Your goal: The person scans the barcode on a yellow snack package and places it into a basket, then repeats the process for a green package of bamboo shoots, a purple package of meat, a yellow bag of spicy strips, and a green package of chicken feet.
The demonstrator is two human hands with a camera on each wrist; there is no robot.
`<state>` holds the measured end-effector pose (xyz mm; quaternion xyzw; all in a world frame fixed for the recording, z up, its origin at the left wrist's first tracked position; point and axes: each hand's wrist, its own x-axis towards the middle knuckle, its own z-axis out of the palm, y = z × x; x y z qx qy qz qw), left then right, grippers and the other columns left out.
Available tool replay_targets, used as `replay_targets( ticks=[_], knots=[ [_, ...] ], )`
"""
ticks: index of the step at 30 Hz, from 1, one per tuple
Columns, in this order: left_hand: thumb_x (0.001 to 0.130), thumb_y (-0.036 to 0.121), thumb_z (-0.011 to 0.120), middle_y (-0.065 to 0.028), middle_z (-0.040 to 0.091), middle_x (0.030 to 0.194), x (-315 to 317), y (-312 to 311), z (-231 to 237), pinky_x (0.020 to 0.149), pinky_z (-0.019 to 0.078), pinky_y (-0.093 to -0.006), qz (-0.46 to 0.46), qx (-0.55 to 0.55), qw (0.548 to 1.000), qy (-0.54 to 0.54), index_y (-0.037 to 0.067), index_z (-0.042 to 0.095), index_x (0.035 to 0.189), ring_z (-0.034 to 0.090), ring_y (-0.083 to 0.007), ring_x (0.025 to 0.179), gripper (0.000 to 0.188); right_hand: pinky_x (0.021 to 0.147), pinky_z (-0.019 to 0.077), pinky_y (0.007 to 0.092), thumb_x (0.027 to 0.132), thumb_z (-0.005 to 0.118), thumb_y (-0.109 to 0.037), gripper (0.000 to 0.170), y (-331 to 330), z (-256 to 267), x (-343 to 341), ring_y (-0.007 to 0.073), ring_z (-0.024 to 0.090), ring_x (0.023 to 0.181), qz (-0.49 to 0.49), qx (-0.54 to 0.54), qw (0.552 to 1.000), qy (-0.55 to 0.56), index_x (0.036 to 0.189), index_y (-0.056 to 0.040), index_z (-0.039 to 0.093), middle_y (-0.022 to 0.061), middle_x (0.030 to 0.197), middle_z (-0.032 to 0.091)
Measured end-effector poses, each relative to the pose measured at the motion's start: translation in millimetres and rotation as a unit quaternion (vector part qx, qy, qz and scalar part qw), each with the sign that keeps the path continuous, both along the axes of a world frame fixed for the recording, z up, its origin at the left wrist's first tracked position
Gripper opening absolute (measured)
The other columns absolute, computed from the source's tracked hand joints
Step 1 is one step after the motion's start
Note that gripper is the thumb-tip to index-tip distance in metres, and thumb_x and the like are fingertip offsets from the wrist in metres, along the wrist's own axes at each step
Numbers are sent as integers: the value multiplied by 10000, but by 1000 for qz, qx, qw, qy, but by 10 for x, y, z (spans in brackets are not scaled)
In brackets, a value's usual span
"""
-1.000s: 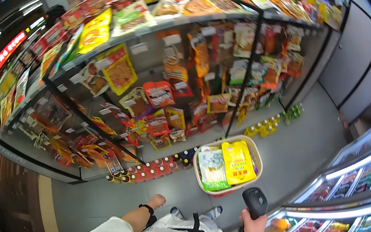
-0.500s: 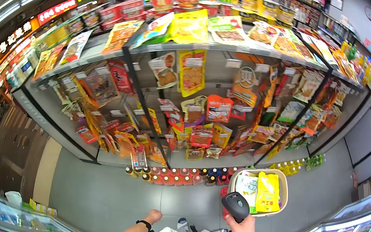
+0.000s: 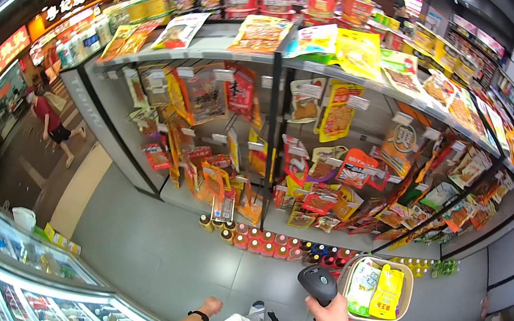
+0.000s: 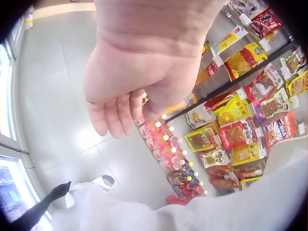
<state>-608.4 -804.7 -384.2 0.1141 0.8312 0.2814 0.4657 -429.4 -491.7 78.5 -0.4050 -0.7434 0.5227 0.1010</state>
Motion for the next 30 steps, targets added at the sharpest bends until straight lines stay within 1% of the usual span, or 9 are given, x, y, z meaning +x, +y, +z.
replay_targets(
  ticks=[4, 6, 9, 12, 17, 19, 26, 29, 30],
  knots=[
    [751, 140, 577, -97, 623, 749, 21, 3, 78, 552, 483, -321, 3, 65, 996, 62, 4, 623, 828, 588, -198, 643, 162, 572, 467, 297, 706, 684, -186, 215, -85, 4, -187, 134, 581, 549, 35, -13, 999, -23, 806, 1, 653, 61, 603, 626],
    [693, 109, 564, -126, 657, 715, -11, 169, 487, 624, 503, -385, 138, -61, 988, -27, 48, 652, 682, 634, -274, 655, 108, 591, 473, 310, 698, 692, -199, 232, -85, -101, -224, 150, 598, 578, 51, 13, 998, -22, 809, 1, 653, 73, 621, 635],
    [718, 148, 524, -127, 639, 672, 32, 55, 453, 600, 499, -380, 161, -43, 986, -24, 40, 646, 675, 623, -271, 607, 169, 605, 477, 317, 691, 698, -205, 242, -84, -140, -268, 161, 608, 597, 65, -1, 998, -26, 816, -2, 654, 82, 630, 640],
    [733, 174, 533, -124, 651, 694, 107, -1, 572, 609, 508, -359, 239, -62, 969, -27, 42, 657, 696, 629, -258, 624, 185, 603, 478, 315, 691, 698, -202, 240, -59, -145, -314, 157, 611, 594, 80, 25, 996, -26, 818, -3, 656, 82, 635, 646],
    [743, 180, 535, -113, 666, 730, 198, -148, 561, 610, 516, -343, 215, -93, 971, -39, 38, 673, 753, 631, -235, 626, 198, 608, 485, 312, 696, 693, -199, 230, 70, -221, -432, 156, 624, 593, 79, 10, 997, -19, 810, -2, 657, 80, 633, 650],
    [774, 143, 587, -68, 662, 789, 107, -125, 716, 542, 493, -300, 228, -109, 963, -93, 53, 673, 827, 623, -176, 653, 136, 611, 488, 310, 698, 689, -198, 226, 129, -233, -550, 156, 629, 595, 78, 8, 997, -13, 804, -1, 658, 81, 633, 652],
    [783, 139, 584, -81, 662, 813, -308, -63, 877, 569, 502, -312, 321, -51, 942, -88, 39, 670, 870, 631, -184, 697, 158, 621, 490, 297, 714, 681, -194, 256, 454, -105, -1269, 153, 631, 603, 164, -26, 986, 4, 869, 6, 644, 82, 664, 660],
    [786, 142, 588, -89, 656, 822, -571, 71, 991, 578, 496, -314, 346, -54, 933, -81, 32, 664, 876, 626, -186, 708, 161, 605, 477, 285, 732, 675, -176, 214, 663, -183, -1579, 119, 601, 595, 200, -13, 977, 77, 844, 1, 638, 50, 638, 640],
    [778, 143, 563, -95, 655, 780, -667, 137, 1046, 548, 485, -320, 347, -57, 934, -60, 25, 655, 834, 610, -191, 647, 160, 605, 477, 285, 732, 675, -176, 214, 724, -189, -1664, 119, 601, 595, 202, -16, 976, 79, 844, 1, 638, 50, 638, 640]
  ],
)
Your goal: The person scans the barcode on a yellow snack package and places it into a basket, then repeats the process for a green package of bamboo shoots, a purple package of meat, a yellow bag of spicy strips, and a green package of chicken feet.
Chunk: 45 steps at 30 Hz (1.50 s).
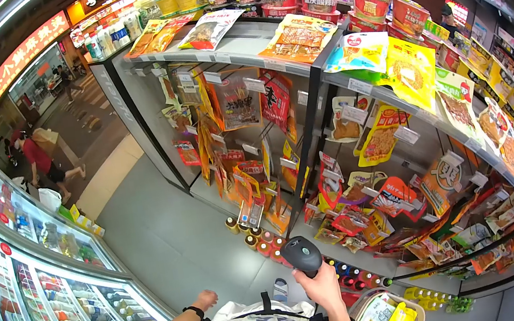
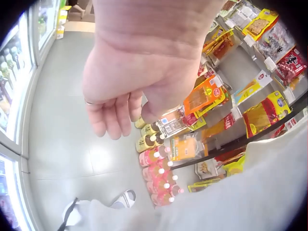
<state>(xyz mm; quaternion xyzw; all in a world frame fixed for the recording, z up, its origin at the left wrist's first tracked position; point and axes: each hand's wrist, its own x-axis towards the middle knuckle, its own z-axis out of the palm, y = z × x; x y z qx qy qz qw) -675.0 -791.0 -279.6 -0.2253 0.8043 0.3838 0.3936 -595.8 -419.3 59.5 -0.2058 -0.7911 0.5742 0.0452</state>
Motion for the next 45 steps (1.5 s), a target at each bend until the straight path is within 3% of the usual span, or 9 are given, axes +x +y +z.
replay_targets(
  ticks=[10, 13, 20, 22, 31, 38, 40, 41, 45],
  knots=[
    [729, 141, 614, -89, 641, 700, -530, 239, 219, 519, 469, -316, 129, 33, 980, 151, 31, 641, 798, 598, -193, 586, 133, 586, 470, 271, 752, 674, -201, 201, 160, -130, -827, 108, 595, 588, 55, -43, 997, -34, 844, -24, 654, 41, 629, 633],
    [749, 95, 631, -73, 631, 795, -481, -115, 41, 508, 453, -295, 168, 22, 982, 79, 46, 605, 964, 593, -178, 646, 222, 591, 471, 289, 747, 682, -195, 220, 31, -15, -1080, 122, 599, 599, 95, -21, 994, -45, 889, -28, 660, 55, 647, 637],
    [783, 133, 581, -106, 649, 763, -434, -859, -247, 510, 486, -340, 205, 27, 978, -25, 28, 643, 832, 623, -210, 635, 131, 589, 471, 311, 743, 698, -211, 246, -478, -4, -1622, 153, 599, 587, 100, 26, 993, -52, 922, -46, 665, 73, 656, 638],
    [797, 119, 564, -106, 646, 786, -660, -1086, -237, 517, 489, -344, 192, 46, 979, -42, 18, 639, 829, 624, -209, 658, 129, 589, 473, 316, 742, 701, -220, 253, -761, 165, -1810, 164, 597, 581, 96, 104, 988, -56, 924, -48, 665, 75, 654, 637],
    [797, 120, 530, -81, 607, 667, -1888, -1777, -344, 439, 427, -311, 209, 91, 971, 79, 36, 628, 802, 561, -174, 541, 128, 685, 489, 346, 742, 687, -228, 298, -1846, 364, -2397, 222, 634, 699, 113, 89, 985, -90, 953, -25, 635, 128, 758, 651],
    [782, 114, 528, -70, 598, 634, -2195, -2005, -499, 444, 428, -308, 186, 72, 979, 36, 61, 628, 750, 547, -172, 512, 118, 757, 488, 328, 742, 687, -207, 354, -2269, 397, -2461, 219, 643, 794, 105, 88, 979, -148, 1036, -26, 611, 131, 890, 672],
    [752, 116, 535, -72, 607, 619, -2134, -2106, -533, 467, 452, -316, 84, 52, 995, 31, 70, 638, 696, 569, -178, 524, 126, 754, 489, 323, 738, 689, -207, 360, -2322, 390, -2478, 203, 641, 785, 103, 89, 978, -159, 1035, -18, 615, 131, 872, 673],
    [752, 116, 535, -72, 607, 619, -2107, -2141, -547, 467, 452, -316, 87, 47, 995, 29, 70, 638, 696, 569, -178, 524, 126, 539, 472, 257, 757, 672, -157, 193, -2349, 300, -2467, 94, 586, 565, 87, 101, 986, -104, 876, -11, 634, 42, 654, 642],
    [733, 112, 541, -80, 626, 631, -1928, -2156, -700, 495, 480, -321, 29, 24, 999, 7, 71, 650, 677, 603, -178, 553, 129, 566, 482, 264, 755, 668, -152, 194, -2372, 184, -2572, 108, 606, 595, 94, 105, 983, -116, 880, -9, 630, 48, 665, 648]
  ],
)
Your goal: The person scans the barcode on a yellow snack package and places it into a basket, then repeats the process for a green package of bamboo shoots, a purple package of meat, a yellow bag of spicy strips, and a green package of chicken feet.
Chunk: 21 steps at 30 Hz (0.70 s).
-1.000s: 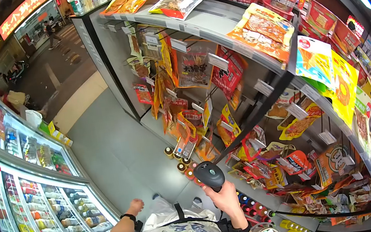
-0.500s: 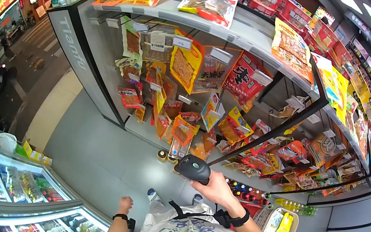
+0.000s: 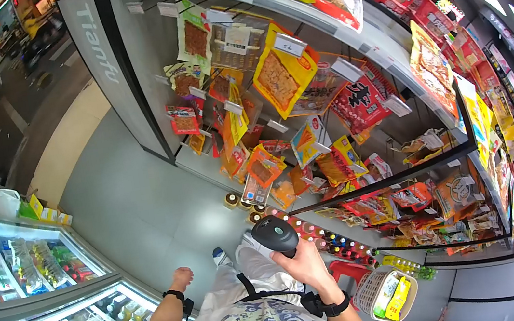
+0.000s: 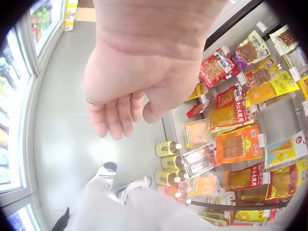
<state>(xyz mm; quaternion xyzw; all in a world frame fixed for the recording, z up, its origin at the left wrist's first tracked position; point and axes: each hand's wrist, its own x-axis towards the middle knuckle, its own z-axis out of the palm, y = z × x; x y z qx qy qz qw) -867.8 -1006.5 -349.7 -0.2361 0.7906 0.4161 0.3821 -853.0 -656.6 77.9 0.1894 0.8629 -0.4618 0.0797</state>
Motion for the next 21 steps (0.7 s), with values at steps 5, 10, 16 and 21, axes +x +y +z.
replay_targets(
  ticks=[5, 10, 16, 21],
  knots=[
    [745, 93, 551, -76, 632, 647, -25, -12, 319, 474, 471, -312, 65, -19, 997, -36, 70, 653, 699, 600, -170, 554, 114, 630, 488, 297, 748, 667, -179, 247, -54, -58, -348, 173, 625, 665, 48, -10, 999, -4, 930, -19, 624, 84, 721, 653],
    [787, 104, 555, -71, 616, 676, -371, -125, 694, 453, 437, -298, 160, 38, 986, -20, 51, 639, 764, 584, -168, 562, 102, 728, 496, 370, 722, 686, -251, 397, -26, 32, -801, 311, 653, 782, 78, -32, 996, 2, 1048, -39, 611, 169, 837, 664],
    [812, 98, 506, -60, 623, 748, -995, -261, 944, 514, 444, -310, 125, 13, 992, -2, 52, 587, 922, 584, -170, 607, 144, 718, 503, 354, 735, 684, -231, 347, 123, -50, -1130, 267, 657, 737, 56, -38, 995, 67, 1015, -36, 623, 147, 816, 674],
    [856, 181, 495, -66, 639, 827, -1425, -168, 1026, 608, 481, -339, 28, 0, 1000, 0, 70, 581, 950, 607, -186, 690, 169, 709, 501, 342, 732, 684, -229, 355, 263, -118, -1042, 245, 657, 750, -14, -70, 994, 80, 1032, -48, 624, 131, 824, 674]
  ],
)
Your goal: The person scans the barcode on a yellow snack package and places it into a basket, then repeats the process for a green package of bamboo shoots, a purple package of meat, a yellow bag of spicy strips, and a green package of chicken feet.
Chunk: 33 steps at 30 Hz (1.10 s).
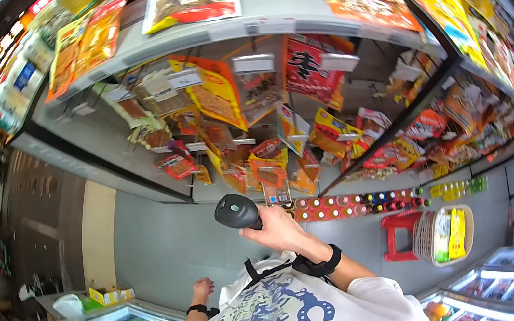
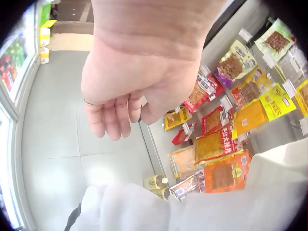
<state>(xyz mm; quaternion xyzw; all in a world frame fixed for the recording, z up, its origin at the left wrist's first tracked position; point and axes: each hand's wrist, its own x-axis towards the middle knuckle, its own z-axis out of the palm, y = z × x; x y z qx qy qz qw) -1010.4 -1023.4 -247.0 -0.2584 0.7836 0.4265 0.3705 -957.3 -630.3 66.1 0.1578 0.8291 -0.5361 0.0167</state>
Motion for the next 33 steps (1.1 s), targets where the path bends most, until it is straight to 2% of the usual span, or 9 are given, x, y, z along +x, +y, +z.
replay_targets(
  ticks=[4, 10, 13, 15, 17, 19, 23, 25, 33],
  knots=[
    [781, 65, 524, -60, 626, 783, -320, 308, 14, 540, 439, -318, -60, 8, 998, -11, 68, 569, 936, 589, -175, 654, 162, 691, 498, 374, 734, 684, -271, 369, 21, 47, 329, 296, 652, 736, -109, -14, 994, -8, 990, -12, 625, 166, 771, 661],
    [760, 48, 530, -65, 626, 757, -737, 814, -14, 523, 442, -316, -219, -12, 976, -1, 68, 598, 903, 587, -167, 634, 159, 708, 496, 375, 736, 683, -271, 363, -230, 105, 976, 299, 655, 747, -271, -23, 961, -60, 986, -13, 631, 170, 772, 660],
    [732, 44, 546, -80, 638, 747, -962, 835, -622, 543, 461, -318, -328, 43, 944, 0, 54, 634, 877, 602, -176, 650, 170, 702, 492, 381, 733, 678, -277, 355, -486, 75, 1317, 329, 649, 750, -344, -17, 934, -98, 979, -25, 639, 189, 772, 651],
    [755, 44, 519, -77, 638, 754, -876, 987, -626, 520, 460, -306, -358, 21, 934, 3, 44, 627, 918, 603, -178, 638, 196, 696, 491, 385, 726, 676, -282, 355, -615, 34, 1559, 336, 646, 736, -396, -31, 912, -104, 960, -16, 639, 195, 757, 647],
    [778, 43, 491, -75, 638, 761, -809, 1062, -672, 498, 459, -295, -376, -11, 926, 16, 34, 620, 959, 604, -180, 626, 223, 692, 491, 381, 723, 678, -279, 353, -668, -52, 1753, 333, 646, 734, -413, -28, 901, -128, 950, -11, 638, 192, 754, 647],
    [684, 79, 592, -105, 665, 779, -733, 1031, -817, 643, 500, -336, -453, 8, 890, 56, 31, 674, 909, 634, -214, 719, 245, 678, 490, 360, 715, 683, -267, 341, -731, -18, 1857, 303, 645, 704, -431, -37, 886, -166, 922, 1, 634, 172, 740, 650],
    [681, 106, 603, -107, 671, 800, -433, 1118, -874, 665, 504, -337, -451, 9, 892, 25, 39, 684, 878, 638, -221, 734, 224, 660, 485, 344, 714, 691, -255, 330, -772, -16, 2030, 223, 620, 647, -473, -70, 871, -116, 910, 4, 636, 128, 702, 644],
    [774, 46, 542, -69, 639, 781, -296, 1140, -868, 512, 466, -304, -458, -9, 889, 3, 60, 625, 957, 603, -175, 633, 201, 657, 482, 339, 716, 692, -254, 327, -748, -47, 2140, 208, 613, 645, -478, -69, 868, -112, 907, 5, 636, 124, 700, 641],
    [761, 65, 553, -66, 620, 754, -184, 1359, -964, 473, 438, -301, -536, -41, 843, 25, 49, 622, 903, 572, -165, 592, 159, 629, 469, 311, 736, 689, -221, 278, -409, -64, 2856, 153, 581, 626, -487, -68, 869, -65, 886, 7, 635, 86, 667, 627]
  ],
)
